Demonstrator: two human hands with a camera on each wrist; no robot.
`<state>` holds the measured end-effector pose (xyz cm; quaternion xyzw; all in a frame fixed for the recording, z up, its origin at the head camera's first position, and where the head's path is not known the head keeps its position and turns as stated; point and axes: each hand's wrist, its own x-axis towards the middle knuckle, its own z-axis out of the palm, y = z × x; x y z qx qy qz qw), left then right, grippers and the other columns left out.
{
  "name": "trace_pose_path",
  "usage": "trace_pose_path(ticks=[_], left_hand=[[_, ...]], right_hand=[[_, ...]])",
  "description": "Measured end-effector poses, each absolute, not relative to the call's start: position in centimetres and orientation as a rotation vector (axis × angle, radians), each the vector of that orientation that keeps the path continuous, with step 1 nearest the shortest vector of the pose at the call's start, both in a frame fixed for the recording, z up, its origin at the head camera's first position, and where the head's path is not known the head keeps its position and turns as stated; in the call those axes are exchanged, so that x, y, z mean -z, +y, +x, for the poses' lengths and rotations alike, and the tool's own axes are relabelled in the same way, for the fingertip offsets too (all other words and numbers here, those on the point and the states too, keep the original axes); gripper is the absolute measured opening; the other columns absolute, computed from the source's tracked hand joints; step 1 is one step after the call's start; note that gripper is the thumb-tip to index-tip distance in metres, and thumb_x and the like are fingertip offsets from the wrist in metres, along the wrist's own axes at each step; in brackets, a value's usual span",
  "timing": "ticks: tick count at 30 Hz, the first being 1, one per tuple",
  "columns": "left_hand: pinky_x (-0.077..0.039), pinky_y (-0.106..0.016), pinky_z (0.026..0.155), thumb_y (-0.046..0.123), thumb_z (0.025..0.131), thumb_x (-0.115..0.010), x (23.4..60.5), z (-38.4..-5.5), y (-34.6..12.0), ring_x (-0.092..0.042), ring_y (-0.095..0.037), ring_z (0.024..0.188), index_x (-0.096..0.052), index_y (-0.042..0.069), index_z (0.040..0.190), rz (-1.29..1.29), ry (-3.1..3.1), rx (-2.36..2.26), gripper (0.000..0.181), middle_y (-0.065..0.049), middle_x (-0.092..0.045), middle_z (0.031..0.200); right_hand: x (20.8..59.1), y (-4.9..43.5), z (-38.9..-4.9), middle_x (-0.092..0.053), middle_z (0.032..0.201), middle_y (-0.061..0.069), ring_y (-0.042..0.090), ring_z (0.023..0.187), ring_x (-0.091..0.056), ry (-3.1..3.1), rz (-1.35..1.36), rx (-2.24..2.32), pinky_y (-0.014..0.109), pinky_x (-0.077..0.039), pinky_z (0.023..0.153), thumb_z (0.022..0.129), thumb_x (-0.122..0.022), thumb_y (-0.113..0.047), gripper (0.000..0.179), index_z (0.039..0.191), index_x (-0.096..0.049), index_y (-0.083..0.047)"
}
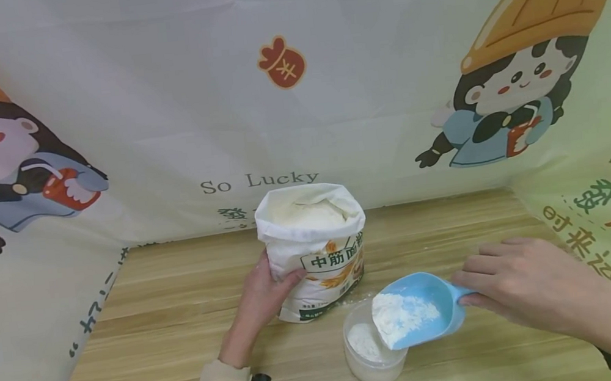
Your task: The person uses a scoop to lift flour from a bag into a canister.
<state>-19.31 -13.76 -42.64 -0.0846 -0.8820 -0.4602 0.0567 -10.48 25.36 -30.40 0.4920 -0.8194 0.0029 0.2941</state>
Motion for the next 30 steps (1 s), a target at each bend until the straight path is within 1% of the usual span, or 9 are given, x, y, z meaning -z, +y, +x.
trace_pose_path(ticks=[11, 17, 18, 20, 22, 24, 26, 30], left_hand=[[-0.050, -0.059, 0.105, 0.028, 0.092, -0.081, 42.5, -19.3, -13.7, -0.060, -0.042, 0.126, -0.040, 0.001, 0.152, -0.257, -2.678, 1.405, 0.078, -0.025, -0.062, 0.138], [-0.050, -0.059, 0.105, 0.027, 0.091, -0.080, 42.5, -19.3, -13.7, -0.060, -0.042, 0.126, -0.041, 0.001, 0.152, -0.251, -2.680, 1.403, 0.077, -0.025, -0.062, 0.138], [-0.050, -0.059, 0.105, 0.027, 0.091, -0.080, 42.5, -19.3, -13.7, -0.060, -0.042, 0.126, -0.041, 0.001, 0.152, -0.252, -2.681, 1.404, 0.077, -0.024, -0.062, 0.138], [-0.050, -0.059, 0.105, 0.028, 0.091, -0.081, 42.5, -19.3, -13.7, -0.060, -0.041, 0.126, -0.042, 0.001, 0.151, -0.256, -2.681, 1.403, 0.076, -0.024, -0.062, 0.138], [-0.050, -0.058, 0.105, 0.028, 0.091, -0.081, 42.5, -19.3, -13.7, -0.060, -0.041, 0.126, -0.042, 0.001, 0.151, -0.258, -2.678, 1.406, 0.076, -0.024, -0.062, 0.137], [-0.050, -0.058, 0.104, 0.028, 0.091, -0.081, 42.5, -19.3, -13.7, -0.060, -0.041, 0.126, -0.041, 0.001, 0.151, -0.257, -2.676, 1.407, 0.076, -0.024, -0.062, 0.137], [-0.050, -0.058, 0.104, 0.028, 0.091, -0.081, 42.5, -19.2, -13.7, -0.060, -0.040, 0.125, -0.041, 0.001, 0.151, -0.257, -2.673, 1.409, 0.076, -0.024, -0.062, 0.136], [-0.051, -0.059, 0.103, 0.028, 0.091, -0.081, 42.5, -19.2, -13.7, -0.060, -0.041, 0.125, -0.041, 0.000, 0.151, -0.251, -2.676, 1.407, 0.077, -0.025, -0.062, 0.136]], right_hand=[[29.8, 24.5, -10.6, -0.067, 0.083, -0.012, 0.013, 0.070, -0.061, -2.173, 1.317, 0.070, 0.032, -0.054, 0.057, 0.114, -0.023, -0.047, 0.062, 0.094, -0.075, -0.019], [29.7, 23.9, -10.8, -0.067, 0.082, -0.009, 0.015, 0.070, -0.061, -2.121, 1.352, 0.126, 0.031, -0.050, 0.054, 0.115, -0.020, -0.043, 0.064, 0.091, -0.074, -0.017], [29.7, 23.8, -10.8, -0.067, 0.082, -0.009, 0.015, 0.070, -0.061, -2.118, 1.358, 0.133, 0.031, -0.050, 0.054, 0.115, -0.023, -0.042, 0.062, 0.091, -0.074, -0.016], [29.6, 23.6, -10.8, -0.067, 0.082, -0.008, 0.015, 0.070, -0.060, -2.124, 1.366, 0.146, 0.031, -0.051, 0.054, 0.112, -0.034, -0.040, 0.051, 0.092, -0.075, -0.016], [29.5, 23.5, -10.7, -0.069, 0.084, -0.007, 0.015, 0.071, -0.061, -2.137, 1.377, 0.161, 0.032, -0.053, 0.057, 0.104, -0.049, -0.038, 0.037, 0.094, -0.076, -0.015], [29.3, 23.4, -10.6, -0.071, 0.086, -0.007, 0.016, 0.073, -0.063, -2.148, 1.390, 0.182, 0.033, -0.055, 0.060, 0.094, -0.060, -0.036, 0.027, 0.097, -0.077, -0.015], [29.2, 23.3, -10.6, -0.072, 0.088, -0.006, 0.016, 0.075, -0.064, -2.150, 1.402, 0.208, 0.034, -0.056, 0.061, 0.087, -0.066, -0.034, 0.025, 0.098, -0.078, -0.015], [28.8, 22.9, -10.5, -0.073, 0.090, -0.006, 0.016, 0.076, -0.065, -2.131, 1.421, 0.253, 0.032, -0.054, 0.061, 0.080, -0.075, -0.032, 0.026, 0.098, -0.078, -0.014]])
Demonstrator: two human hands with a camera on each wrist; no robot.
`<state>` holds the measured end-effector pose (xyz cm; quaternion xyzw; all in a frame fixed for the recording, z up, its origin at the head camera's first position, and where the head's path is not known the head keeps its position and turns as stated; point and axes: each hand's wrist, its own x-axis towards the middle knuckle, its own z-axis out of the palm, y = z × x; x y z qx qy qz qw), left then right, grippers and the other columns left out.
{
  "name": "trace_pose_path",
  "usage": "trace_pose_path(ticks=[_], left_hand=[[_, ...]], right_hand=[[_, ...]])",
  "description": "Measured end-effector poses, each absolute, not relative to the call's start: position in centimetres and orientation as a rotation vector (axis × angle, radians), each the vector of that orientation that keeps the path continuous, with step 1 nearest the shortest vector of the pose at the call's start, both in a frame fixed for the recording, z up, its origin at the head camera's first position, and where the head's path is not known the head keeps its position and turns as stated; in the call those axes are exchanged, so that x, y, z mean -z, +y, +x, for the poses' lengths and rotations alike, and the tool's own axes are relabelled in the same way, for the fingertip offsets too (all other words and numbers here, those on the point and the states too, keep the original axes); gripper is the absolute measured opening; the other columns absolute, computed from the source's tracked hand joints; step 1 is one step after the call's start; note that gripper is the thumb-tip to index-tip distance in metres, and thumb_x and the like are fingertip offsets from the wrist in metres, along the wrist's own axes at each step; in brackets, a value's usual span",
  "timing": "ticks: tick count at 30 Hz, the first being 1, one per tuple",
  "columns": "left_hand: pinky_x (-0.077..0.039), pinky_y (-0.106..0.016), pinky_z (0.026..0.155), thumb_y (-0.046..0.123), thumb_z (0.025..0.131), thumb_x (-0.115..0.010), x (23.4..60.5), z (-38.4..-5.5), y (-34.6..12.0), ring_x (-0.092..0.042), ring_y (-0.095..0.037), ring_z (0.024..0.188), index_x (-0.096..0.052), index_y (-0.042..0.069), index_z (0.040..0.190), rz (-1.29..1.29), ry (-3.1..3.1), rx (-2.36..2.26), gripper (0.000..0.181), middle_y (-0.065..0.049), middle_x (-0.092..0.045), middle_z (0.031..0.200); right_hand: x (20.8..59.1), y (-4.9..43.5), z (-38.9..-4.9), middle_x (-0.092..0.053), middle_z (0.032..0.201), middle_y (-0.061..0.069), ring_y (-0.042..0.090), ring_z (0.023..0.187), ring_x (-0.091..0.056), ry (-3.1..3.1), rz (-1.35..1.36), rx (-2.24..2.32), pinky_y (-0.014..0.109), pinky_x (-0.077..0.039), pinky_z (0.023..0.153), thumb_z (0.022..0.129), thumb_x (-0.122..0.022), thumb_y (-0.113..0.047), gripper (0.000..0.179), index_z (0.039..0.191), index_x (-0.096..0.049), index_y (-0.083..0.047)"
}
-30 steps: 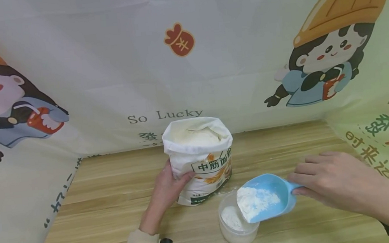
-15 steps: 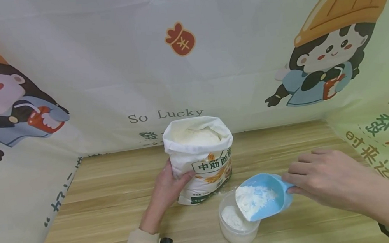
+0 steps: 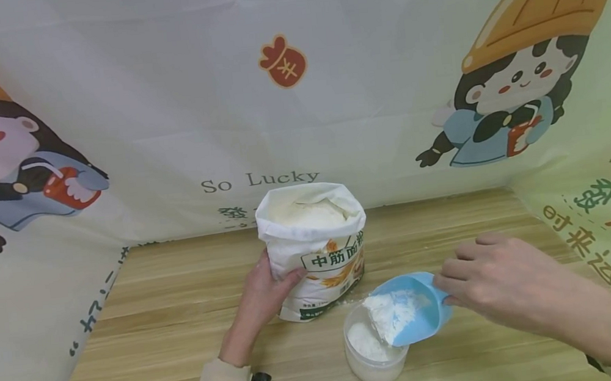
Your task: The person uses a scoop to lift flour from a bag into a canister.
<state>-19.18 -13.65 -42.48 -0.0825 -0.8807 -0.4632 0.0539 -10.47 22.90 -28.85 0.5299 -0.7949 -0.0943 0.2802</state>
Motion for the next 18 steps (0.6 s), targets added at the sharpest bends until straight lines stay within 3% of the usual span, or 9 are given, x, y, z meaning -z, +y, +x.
trace_pose_path(ticks=[5, 9, 13, 16, 18], left_hand=[[-0.051, -0.059, 0.102, 0.028, 0.092, -0.080, 42.5, -19.2, -13.6, -0.061, -0.042, 0.124, -0.041, -0.001, 0.151, -0.234, -2.684, 1.400, 0.077, -0.026, -0.062, 0.136], [-0.052, -0.059, 0.102, 0.029, 0.092, -0.080, 42.5, -19.2, -13.6, -0.061, -0.041, 0.124, -0.041, -0.001, 0.151, -0.232, -2.686, 1.399, 0.076, -0.026, -0.063, 0.135], [-0.051, -0.059, 0.103, 0.029, 0.092, -0.080, 42.5, -19.2, -13.6, -0.061, -0.041, 0.125, -0.041, 0.000, 0.151, -0.238, -2.685, 1.404, 0.077, -0.025, -0.062, 0.136], [-0.051, -0.059, 0.104, 0.029, 0.092, -0.080, 42.5, -19.2, -13.7, -0.060, -0.042, 0.125, -0.040, 0.000, 0.152, -0.238, -2.686, 1.408, 0.078, -0.025, -0.062, 0.137], [-0.051, -0.059, 0.103, 0.029, 0.092, -0.080, 42.5, -19.2, -13.7, -0.061, -0.042, 0.125, -0.040, 0.000, 0.152, -0.234, -2.686, 1.409, 0.078, -0.026, -0.062, 0.137]], right_hand=[[28.6, 22.5, -10.2, -0.072, 0.088, -0.006, 0.015, 0.072, -0.060, -2.115, 1.433, 0.284, 0.027, -0.048, 0.057, 0.072, -0.085, -0.029, 0.030, 0.096, -0.077, -0.013], [28.5, 22.2, -9.9, -0.069, 0.087, -0.005, 0.015, 0.069, -0.054, -2.114, 1.427, 0.307, 0.025, -0.041, 0.055, 0.072, -0.083, -0.021, 0.025, 0.094, -0.076, -0.012], [28.6, 21.9, -9.7, -0.064, 0.083, -0.003, 0.016, 0.066, -0.048, -2.098, 1.412, 0.320, 0.025, -0.036, 0.054, 0.085, -0.061, -0.007, 0.014, 0.092, -0.073, -0.010], [28.7, 21.7, -9.6, -0.061, 0.080, -0.002, 0.017, 0.064, -0.044, -2.077, 1.398, 0.320, 0.025, -0.033, 0.053, 0.094, -0.040, -0.004, 0.032, 0.090, -0.072, -0.009], [28.7, 21.7, -9.6, -0.061, 0.080, -0.002, 0.017, 0.064, -0.044, -2.069, 1.388, 0.320, 0.025, -0.033, 0.053, 0.097, -0.034, -0.003, 0.039, 0.090, -0.072, -0.008]])
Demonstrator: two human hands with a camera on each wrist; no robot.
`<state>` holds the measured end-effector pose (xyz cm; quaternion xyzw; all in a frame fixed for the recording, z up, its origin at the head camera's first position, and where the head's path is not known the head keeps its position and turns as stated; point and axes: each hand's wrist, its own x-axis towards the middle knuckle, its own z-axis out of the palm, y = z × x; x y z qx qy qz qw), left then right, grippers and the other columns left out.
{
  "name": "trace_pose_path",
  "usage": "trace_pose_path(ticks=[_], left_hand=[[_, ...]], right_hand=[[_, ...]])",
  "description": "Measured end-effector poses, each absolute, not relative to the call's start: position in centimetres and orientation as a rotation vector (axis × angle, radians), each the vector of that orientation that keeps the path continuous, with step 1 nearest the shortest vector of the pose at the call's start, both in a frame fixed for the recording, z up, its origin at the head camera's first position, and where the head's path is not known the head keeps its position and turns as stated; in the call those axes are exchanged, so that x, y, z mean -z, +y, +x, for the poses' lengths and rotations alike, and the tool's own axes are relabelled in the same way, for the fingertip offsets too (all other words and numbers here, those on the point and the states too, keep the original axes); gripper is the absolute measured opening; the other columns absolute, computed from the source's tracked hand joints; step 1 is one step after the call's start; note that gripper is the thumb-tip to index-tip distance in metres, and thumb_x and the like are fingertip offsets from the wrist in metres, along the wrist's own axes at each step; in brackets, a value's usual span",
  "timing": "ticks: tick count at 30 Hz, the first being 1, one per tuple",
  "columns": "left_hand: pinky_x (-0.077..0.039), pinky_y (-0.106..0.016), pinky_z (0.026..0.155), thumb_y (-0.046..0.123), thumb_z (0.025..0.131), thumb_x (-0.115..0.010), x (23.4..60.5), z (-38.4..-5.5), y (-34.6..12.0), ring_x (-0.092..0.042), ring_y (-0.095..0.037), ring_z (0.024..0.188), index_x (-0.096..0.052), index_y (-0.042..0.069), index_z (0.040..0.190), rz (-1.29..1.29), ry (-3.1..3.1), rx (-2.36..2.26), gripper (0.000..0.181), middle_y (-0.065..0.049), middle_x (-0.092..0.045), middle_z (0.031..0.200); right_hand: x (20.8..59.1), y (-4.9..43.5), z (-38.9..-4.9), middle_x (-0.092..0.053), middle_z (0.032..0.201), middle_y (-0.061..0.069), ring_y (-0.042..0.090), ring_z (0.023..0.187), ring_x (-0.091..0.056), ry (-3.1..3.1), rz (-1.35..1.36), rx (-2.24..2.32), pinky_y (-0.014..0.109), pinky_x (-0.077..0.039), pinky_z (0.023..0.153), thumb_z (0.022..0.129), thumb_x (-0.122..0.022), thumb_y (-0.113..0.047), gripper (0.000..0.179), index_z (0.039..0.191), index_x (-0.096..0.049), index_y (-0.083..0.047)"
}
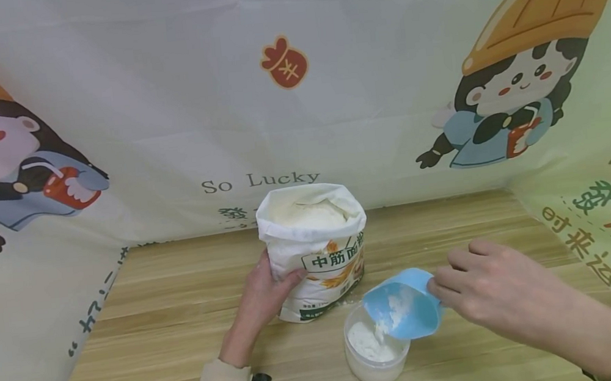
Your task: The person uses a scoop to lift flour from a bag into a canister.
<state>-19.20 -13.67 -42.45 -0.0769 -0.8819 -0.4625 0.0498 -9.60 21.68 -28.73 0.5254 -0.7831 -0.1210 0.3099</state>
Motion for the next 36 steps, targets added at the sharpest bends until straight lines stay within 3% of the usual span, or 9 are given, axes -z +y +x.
trace_pose_path(ticks=[14, 18, 21, 22, 25, 28, 31, 36], left_hand=[[-0.051, -0.059, 0.103, 0.030, 0.092, -0.080, 42.5, -19.2, -13.7, -0.060, -0.042, 0.125, -0.039, -0.001, 0.152, -0.229, -2.688, 1.398, 0.079, -0.027, -0.062, 0.136], [-0.051, -0.059, 0.103, 0.029, 0.092, -0.080, 42.5, -19.2, -13.7, -0.061, -0.042, 0.124, -0.040, -0.001, 0.151, -0.234, -2.682, 1.402, 0.078, -0.026, -0.062, 0.136], [-0.051, -0.059, 0.103, 0.030, 0.091, -0.080, 42.6, -19.2, -13.7, -0.061, -0.042, 0.124, -0.040, 0.000, 0.152, -0.242, -2.679, 1.402, 0.079, -0.026, -0.062, 0.136], [-0.051, -0.059, 0.103, 0.030, 0.091, -0.080, 42.6, -19.2, -13.7, -0.061, -0.042, 0.124, -0.040, 0.000, 0.152, -0.247, -2.678, 1.401, 0.079, -0.026, -0.062, 0.136], [-0.051, -0.059, 0.103, 0.031, 0.091, -0.080, 42.7, -19.2, -13.7, -0.061, -0.042, 0.124, -0.039, 0.001, 0.152, -0.254, -2.676, 1.397, 0.080, -0.025, -0.062, 0.136], [-0.051, -0.059, 0.103, 0.030, 0.091, -0.080, 42.7, -19.2, -13.7, -0.061, -0.042, 0.123, -0.040, 0.000, 0.152, -0.252, -2.675, 1.392, 0.079, -0.026, -0.062, 0.136], [-0.051, -0.059, 0.103, 0.029, 0.091, -0.080, 42.6, -19.1, -13.7, -0.061, -0.043, 0.124, -0.039, 0.000, 0.153, -0.246, -2.676, 1.393, 0.079, -0.026, -0.062, 0.136], [-0.049, -0.059, 0.105, 0.028, 0.091, -0.080, 42.5, -19.1, -13.7, -0.060, -0.043, 0.125, -0.038, -0.001, 0.153, -0.234, -2.678, 1.405, 0.080, -0.027, -0.061, 0.137]], right_hand=[[29.1, 22.1, -9.6, -0.067, 0.089, -0.001, 0.018, 0.069, -0.049, -2.113, 1.370, 0.292, 0.028, -0.037, 0.056, 0.092, -0.040, -0.003, 0.034, 0.096, -0.073, -0.008], [29.5, 22.5, -9.9, -0.069, 0.091, -0.003, 0.018, 0.073, -0.055, -2.134, 1.376, 0.217, 0.029, -0.043, 0.058, 0.086, -0.060, -0.008, 0.021, 0.099, -0.076, -0.009], [29.8, 22.9, -10.3, -0.071, 0.091, -0.005, 0.016, 0.076, -0.061, -2.147, 1.377, 0.165, 0.030, -0.048, 0.059, 0.075, -0.078, -0.018, 0.026, 0.100, -0.078, -0.012], [30.0, 23.0, -10.5, -0.071, 0.090, -0.006, 0.016, 0.076, -0.062, -2.145, 1.373, 0.147, 0.030, -0.049, 0.059, 0.076, -0.078, -0.023, 0.026, 0.100, -0.078, -0.012], [30.6, 23.6, -11.1, -0.071, 0.089, -0.007, 0.016, 0.077, -0.065, -2.133, 1.354, 0.091, 0.031, -0.052, 0.059, 0.093, -0.069, -0.034, 0.021, 0.097, -0.077, -0.015], [31.1, 24.1, -11.6, -0.071, 0.087, -0.007, 0.016, 0.076, -0.067, -2.132, 1.313, 0.016, 0.034, -0.057, 0.059, 0.111, -0.040, -0.045, 0.049, 0.095, -0.076, -0.016], [31.4, 24.8, -11.9, -0.072, 0.087, -0.008, 0.015, 0.076, -0.068, -2.160, 1.275, -0.047, 0.037, -0.060, 0.062, 0.111, -0.028, -0.051, 0.061, 0.095, -0.076, -0.018], [31.6, 26.0, -12.4, -0.070, 0.087, -0.011, 0.012, 0.075, -0.067, -2.214, 1.247, -0.116, 0.033, -0.060, 0.061, 0.109, -0.033, -0.056, 0.060, 0.099, -0.078, -0.018]])
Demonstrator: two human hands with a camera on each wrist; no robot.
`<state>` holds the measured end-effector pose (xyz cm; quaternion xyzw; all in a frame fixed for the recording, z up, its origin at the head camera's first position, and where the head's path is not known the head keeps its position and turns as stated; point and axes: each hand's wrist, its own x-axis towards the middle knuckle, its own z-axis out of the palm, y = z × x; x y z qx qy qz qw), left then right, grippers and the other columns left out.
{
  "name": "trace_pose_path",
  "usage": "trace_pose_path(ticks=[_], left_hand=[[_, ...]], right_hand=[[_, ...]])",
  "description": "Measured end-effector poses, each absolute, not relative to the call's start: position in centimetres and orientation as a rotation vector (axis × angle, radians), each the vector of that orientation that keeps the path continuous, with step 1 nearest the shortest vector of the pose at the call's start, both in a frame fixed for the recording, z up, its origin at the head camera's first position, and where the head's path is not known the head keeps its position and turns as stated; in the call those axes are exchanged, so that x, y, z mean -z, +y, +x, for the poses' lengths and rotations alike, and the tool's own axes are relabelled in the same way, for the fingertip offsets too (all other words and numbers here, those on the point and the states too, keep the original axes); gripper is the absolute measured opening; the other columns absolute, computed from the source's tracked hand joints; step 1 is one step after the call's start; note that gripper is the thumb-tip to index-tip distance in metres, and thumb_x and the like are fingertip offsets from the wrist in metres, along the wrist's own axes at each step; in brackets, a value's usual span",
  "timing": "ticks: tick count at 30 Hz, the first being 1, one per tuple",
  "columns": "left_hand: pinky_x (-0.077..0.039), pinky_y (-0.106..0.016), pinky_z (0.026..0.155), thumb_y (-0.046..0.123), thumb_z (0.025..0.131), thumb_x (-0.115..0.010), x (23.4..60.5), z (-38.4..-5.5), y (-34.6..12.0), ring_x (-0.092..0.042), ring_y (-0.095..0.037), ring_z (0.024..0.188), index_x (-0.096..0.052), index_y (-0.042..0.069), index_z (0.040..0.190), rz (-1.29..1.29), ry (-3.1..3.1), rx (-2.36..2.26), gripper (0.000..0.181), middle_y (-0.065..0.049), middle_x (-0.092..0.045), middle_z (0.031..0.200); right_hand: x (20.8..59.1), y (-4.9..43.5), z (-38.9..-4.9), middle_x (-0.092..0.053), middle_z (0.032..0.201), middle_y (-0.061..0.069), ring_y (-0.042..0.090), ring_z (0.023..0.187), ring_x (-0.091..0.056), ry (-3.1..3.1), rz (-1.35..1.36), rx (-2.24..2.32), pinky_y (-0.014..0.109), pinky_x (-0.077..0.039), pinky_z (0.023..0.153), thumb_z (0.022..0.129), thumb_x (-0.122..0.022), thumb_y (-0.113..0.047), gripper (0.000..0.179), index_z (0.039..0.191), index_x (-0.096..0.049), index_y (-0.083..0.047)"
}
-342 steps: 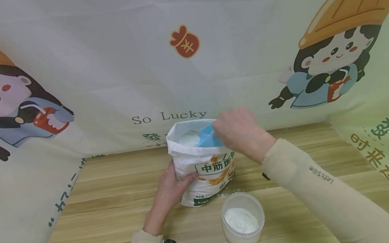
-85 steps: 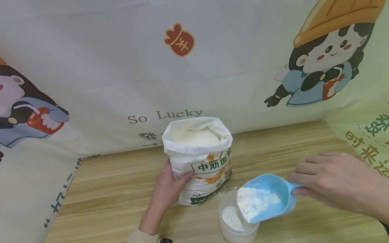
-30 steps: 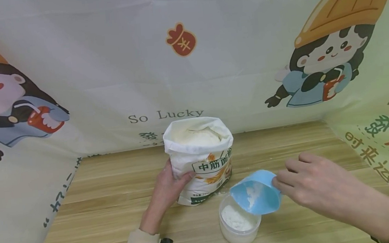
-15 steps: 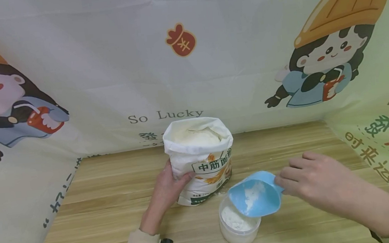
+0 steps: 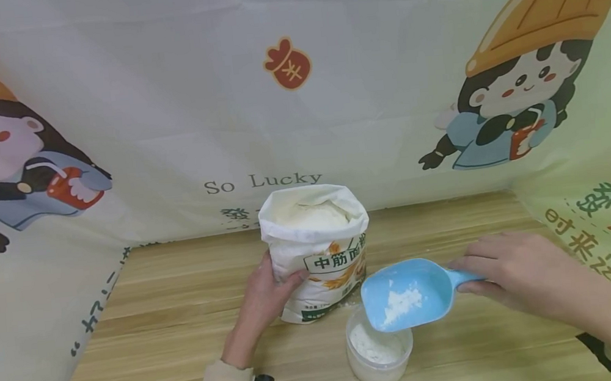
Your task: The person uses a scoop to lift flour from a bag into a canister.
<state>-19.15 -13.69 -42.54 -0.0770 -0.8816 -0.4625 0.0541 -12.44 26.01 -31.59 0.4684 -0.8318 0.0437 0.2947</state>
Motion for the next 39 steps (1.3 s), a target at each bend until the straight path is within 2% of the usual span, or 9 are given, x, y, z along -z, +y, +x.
trace_pose_path(ticks=[5, 9, 13, 18, 22, 28, 32, 39], left_hand=[[-0.049, -0.060, 0.105, 0.028, 0.091, -0.080, 42.6, -19.1, -13.8, -0.060, -0.043, 0.125, -0.038, -0.001, 0.154, -0.231, -2.676, 1.419, 0.081, -0.027, -0.062, 0.136], [-0.050, -0.060, 0.104, 0.029, 0.091, -0.080, 42.7, -19.1, -13.8, -0.061, -0.043, 0.124, -0.038, -0.001, 0.153, -0.235, -2.675, 1.415, 0.080, -0.026, -0.062, 0.135], [-0.050, -0.059, 0.104, 0.029, 0.091, -0.081, 42.7, -19.2, -13.9, -0.061, -0.043, 0.123, -0.039, -0.001, 0.152, -0.240, -2.670, 1.409, 0.080, -0.027, -0.063, 0.134], [-0.051, -0.059, 0.103, 0.029, 0.091, -0.080, 42.8, -19.2, -13.9, -0.061, -0.043, 0.123, -0.039, -0.001, 0.152, -0.254, -2.670, 1.399, 0.079, -0.027, -0.063, 0.134], [-0.051, -0.059, 0.102, 0.031, 0.092, -0.080, 42.8, -19.3, -13.9, -0.062, -0.043, 0.122, -0.040, 0.000, 0.152, -0.257, -2.672, 1.394, 0.079, -0.026, -0.064, 0.133], [-0.052, -0.058, 0.101, 0.034, 0.092, -0.080, 42.8, -19.3, -13.8, -0.063, -0.042, 0.121, -0.041, 0.000, 0.151, -0.263, -2.672, 1.409, 0.079, -0.026, -0.064, 0.132], [-0.052, -0.058, 0.101, 0.033, 0.092, -0.080, 42.7, -19.2, -13.9, -0.063, -0.041, 0.121, -0.041, 0.000, 0.151, -0.259, -2.671, 1.413, 0.078, -0.025, -0.064, 0.132], [-0.052, -0.058, 0.103, 0.030, 0.091, -0.081, 42.6, -19.2, -13.9, -0.062, -0.040, 0.122, -0.042, 0.000, 0.150, -0.270, -2.663, 1.423, 0.077, -0.024, -0.064, 0.133]], right_hand=[[31.4, 26.8, -12.8, -0.068, 0.086, -0.015, 0.004, 0.072, -0.064, -2.268, 1.208, -0.181, 0.022, -0.055, 0.058, 0.107, -0.038, -0.057, 0.054, 0.099, -0.076, -0.019], [30.9, 27.1, -13.0, -0.060, 0.085, -0.021, -0.004, 0.070, -0.052, -2.348, 1.161, -0.255, 0.016, -0.048, 0.056, 0.106, -0.043, -0.056, 0.047, 0.098, -0.073, -0.021], [30.5, 27.2, -13.2, -0.058, 0.084, -0.022, -0.005, 0.070, -0.046, -2.372, 1.129, -0.299, 0.017, -0.042, 0.054, 0.105, -0.049, -0.053, 0.042, 0.100, -0.073, -0.019], [30.1, 27.0, -13.6, -0.066, 0.088, -0.014, -0.001, 0.071, -0.051, -2.362, 1.107, -0.308, 0.020, -0.046, 0.054, 0.106, -0.051, -0.052, 0.043, 0.104, -0.073, -0.015], [29.8, 26.7, -14.0, -0.068, 0.091, -0.011, 0.004, 0.074, -0.056, -2.359, 1.077, -0.325, 0.025, -0.050, 0.056, 0.104, -0.062, -0.041, 0.030, 0.107, -0.073, -0.013], [29.7, 25.8, -14.6, -0.064, 0.087, -0.013, 0.002, 0.070, -0.049, -2.352, 0.999, -0.363, 0.024, -0.044, 0.054, 0.099, -0.072, -0.030, 0.017, 0.107, -0.072, -0.015], [29.5, 25.0, -14.9, -0.068, 0.091, -0.008, 0.005, 0.071, -0.052, -2.373, 0.941, -0.364, 0.026, -0.046, 0.055, 0.094, -0.076, -0.022, 0.017, 0.108, -0.073, -0.013], [28.8, 23.5, -15.8, -0.071, 0.089, -0.002, 0.010, 0.068, -0.056, -2.400, 0.858, -0.331, 0.031, -0.050, 0.054, 0.092, -0.078, -0.020, 0.019, 0.107, -0.074, -0.011]])
